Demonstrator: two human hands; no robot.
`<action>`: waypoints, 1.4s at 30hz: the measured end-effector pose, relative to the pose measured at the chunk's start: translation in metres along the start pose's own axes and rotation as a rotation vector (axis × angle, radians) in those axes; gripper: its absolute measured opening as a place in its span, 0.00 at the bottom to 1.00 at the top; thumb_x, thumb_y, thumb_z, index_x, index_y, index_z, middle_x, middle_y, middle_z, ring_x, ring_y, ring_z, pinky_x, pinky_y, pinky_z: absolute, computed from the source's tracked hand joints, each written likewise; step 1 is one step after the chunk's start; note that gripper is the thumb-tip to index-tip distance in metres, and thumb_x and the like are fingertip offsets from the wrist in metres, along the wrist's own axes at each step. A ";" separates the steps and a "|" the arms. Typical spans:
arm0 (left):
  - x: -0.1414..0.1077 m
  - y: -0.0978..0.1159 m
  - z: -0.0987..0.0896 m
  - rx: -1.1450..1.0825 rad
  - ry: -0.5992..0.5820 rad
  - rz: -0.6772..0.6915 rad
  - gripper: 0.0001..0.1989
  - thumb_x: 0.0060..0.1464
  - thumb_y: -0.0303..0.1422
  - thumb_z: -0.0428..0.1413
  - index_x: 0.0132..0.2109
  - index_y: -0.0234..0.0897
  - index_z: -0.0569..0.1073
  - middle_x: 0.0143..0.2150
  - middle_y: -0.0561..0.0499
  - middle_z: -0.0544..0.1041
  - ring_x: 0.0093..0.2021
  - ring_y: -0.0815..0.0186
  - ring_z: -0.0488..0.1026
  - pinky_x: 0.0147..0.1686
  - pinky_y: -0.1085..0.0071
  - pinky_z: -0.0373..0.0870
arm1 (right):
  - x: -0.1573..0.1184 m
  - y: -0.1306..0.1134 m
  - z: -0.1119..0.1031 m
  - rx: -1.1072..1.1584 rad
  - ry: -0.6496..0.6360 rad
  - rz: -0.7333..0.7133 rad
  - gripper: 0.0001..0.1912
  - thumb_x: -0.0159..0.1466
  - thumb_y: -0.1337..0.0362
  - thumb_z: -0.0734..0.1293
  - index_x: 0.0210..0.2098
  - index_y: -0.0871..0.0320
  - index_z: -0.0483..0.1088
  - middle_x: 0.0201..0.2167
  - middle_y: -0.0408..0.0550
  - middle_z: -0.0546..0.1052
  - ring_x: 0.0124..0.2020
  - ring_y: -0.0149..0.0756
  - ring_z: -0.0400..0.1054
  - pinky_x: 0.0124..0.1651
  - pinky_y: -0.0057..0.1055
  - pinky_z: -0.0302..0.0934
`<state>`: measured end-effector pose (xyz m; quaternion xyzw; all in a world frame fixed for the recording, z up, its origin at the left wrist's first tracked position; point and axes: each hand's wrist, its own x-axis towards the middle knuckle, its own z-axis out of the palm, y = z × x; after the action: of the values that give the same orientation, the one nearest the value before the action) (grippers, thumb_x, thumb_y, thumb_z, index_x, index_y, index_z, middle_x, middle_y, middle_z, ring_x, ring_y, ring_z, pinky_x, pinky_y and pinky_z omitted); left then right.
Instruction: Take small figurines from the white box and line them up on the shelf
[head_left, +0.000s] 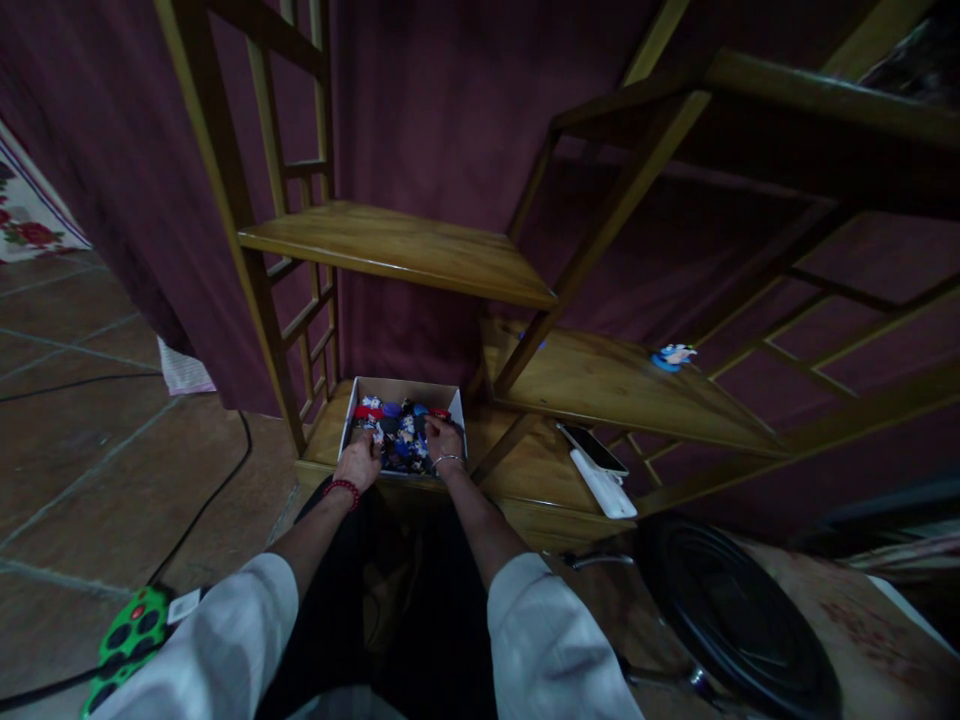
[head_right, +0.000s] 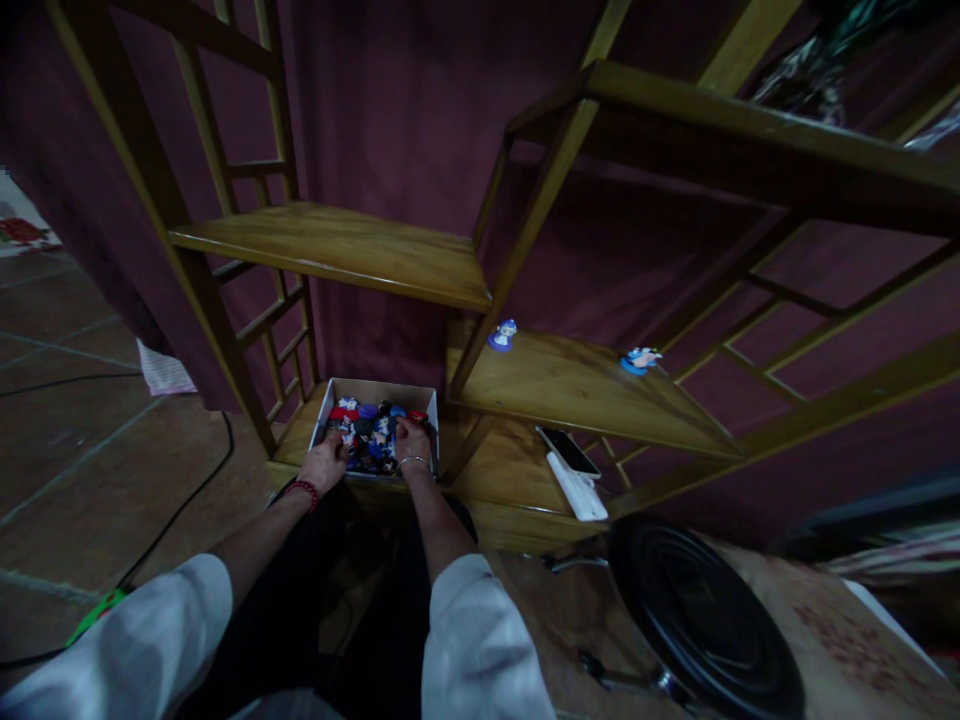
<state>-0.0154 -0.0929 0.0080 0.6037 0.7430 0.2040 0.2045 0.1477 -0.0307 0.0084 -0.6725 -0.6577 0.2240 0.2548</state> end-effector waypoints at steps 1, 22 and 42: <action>0.001 -0.001 0.001 -0.014 0.002 0.006 0.18 0.53 0.32 0.45 0.52 0.38 0.63 0.40 0.45 0.75 0.41 0.62 0.72 0.40 0.71 0.64 | -0.001 0.000 0.003 0.041 0.006 -0.008 0.16 0.59 0.65 0.56 0.44 0.56 0.70 0.42 0.45 0.74 0.41 0.31 0.68 0.46 0.24 0.59; 0.005 0.004 0.015 -0.166 0.064 0.045 0.14 0.50 0.25 0.47 0.44 0.34 0.70 0.40 0.45 0.75 0.42 0.64 0.71 0.44 0.71 0.64 | -0.019 0.003 0.050 0.515 -0.358 -0.094 0.09 0.48 0.64 0.67 0.31 0.54 0.73 0.26 0.39 0.76 0.29 0.31 0.68 0.33 0.27 0.63; -0.001 0.003 0.006 -0.124 0.026 0.054 0.19 0.48 0.28 0.48 0.49 0.33 0.67 0.48 0.43 0.70 0.48 0.63 0.67 0.48 0.72 0.61 | -0.028 0.000 0.037 0.641 -0.279 0.041 0.19 0.47 0.52 0.66 0.31 0.61 0.73 0.25 0.43 0.73 0.26 0.31 0.65 0.30 0.28 0.61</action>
<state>-0.0089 -0.0927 0.0046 0.6072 0.7149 0.2630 0.2261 0.1233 -0.0564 -0.0215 -0.5344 -0.5689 0.5138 0.3563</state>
